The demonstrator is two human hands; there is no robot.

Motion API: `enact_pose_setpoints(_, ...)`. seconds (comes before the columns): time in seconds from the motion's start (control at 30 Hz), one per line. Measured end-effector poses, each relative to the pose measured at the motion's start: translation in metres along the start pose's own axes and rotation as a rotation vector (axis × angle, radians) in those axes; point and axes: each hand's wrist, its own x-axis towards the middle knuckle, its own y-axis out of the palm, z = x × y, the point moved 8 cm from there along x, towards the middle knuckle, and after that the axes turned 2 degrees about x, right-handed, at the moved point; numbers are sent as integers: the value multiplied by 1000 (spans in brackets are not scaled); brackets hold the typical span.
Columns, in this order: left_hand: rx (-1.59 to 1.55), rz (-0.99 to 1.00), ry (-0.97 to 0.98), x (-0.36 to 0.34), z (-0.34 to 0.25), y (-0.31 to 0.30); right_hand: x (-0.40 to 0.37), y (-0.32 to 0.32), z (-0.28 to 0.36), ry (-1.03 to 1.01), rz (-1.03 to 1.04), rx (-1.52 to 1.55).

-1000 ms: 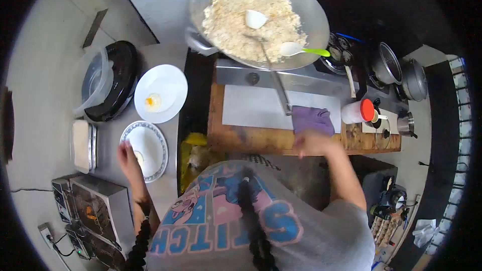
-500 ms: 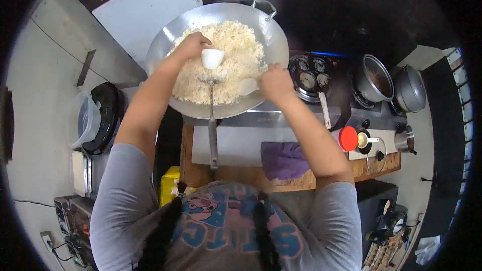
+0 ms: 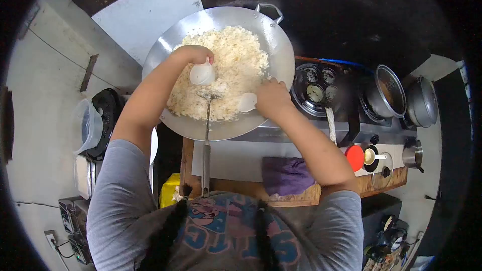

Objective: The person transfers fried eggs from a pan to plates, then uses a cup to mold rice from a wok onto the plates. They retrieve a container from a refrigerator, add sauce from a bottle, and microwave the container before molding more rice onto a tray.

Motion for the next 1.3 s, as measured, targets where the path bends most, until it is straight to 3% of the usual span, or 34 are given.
enact_pose_setpoints(0.07,42,17,48,-8,2,1,1,0,0,-40,-47,73)
enact_pose_setpoints(0.13,63,48,-89,-26,14,4,5,3,-1,-64,-34,54)
enact_pose_setpoints(0.23,113,164,-134,-48,27,11,9,4,-3,-85,-35,39)
enact_pose_setpoints(0.37,108,168,-89,-70,54,18,6,-1,-9,-97,-90,-14)
enact_pose_setpoints(0.43,-4,94,99,-77,54,23,8,-4,-16,-81,-31,-18)
enact_pose_setpoints(0.5,-173,69,101,-85,55,29,13,-8,-23,-67,21,-20)
enact_pose_setpoints(0.53,-339,36,106,-92,52,27,17,-18,-31,-25,-39,-3)
enact_pose_setpoints(0.63,-458,-33,38,-108,52,21,39,-46,-42,-10,-152,77)
enact_pose_setpoints(0.67,-461,-26,37,-110,48,29,53,-52,-46,-4,-177,70)
enact_pose_setpoints(0.73,-512,-243,-43,-115,52,28,93,-61,-50,-14,-252,68)
enact_pose_setpoints(0.83,-403,-372,-90,-124,25,19,163,-55,-38,-71,-334,104)
enact_pose_setpoints(1.0,-325,-393,-75,-110,26,32,228,-37,0,-67,-309,57)
enact_pose_setpoints(1.07,-346,-710,-63,-134,37,17,238,-22,4,-97,-253,45)
enact_pose_setpoints(1.1,-354,-699,-66,-142,44,11,233,-23,12,-158,-187,-29)
enact_pose_setpoints(1.17,-673,-409,-293,-155,72,12,220,-14,17,-217,-107,-98)
enact_pose_setpoints(1.3,-334,-572,-257,-187,54,-4,190,-20,17,-276,-159,42)
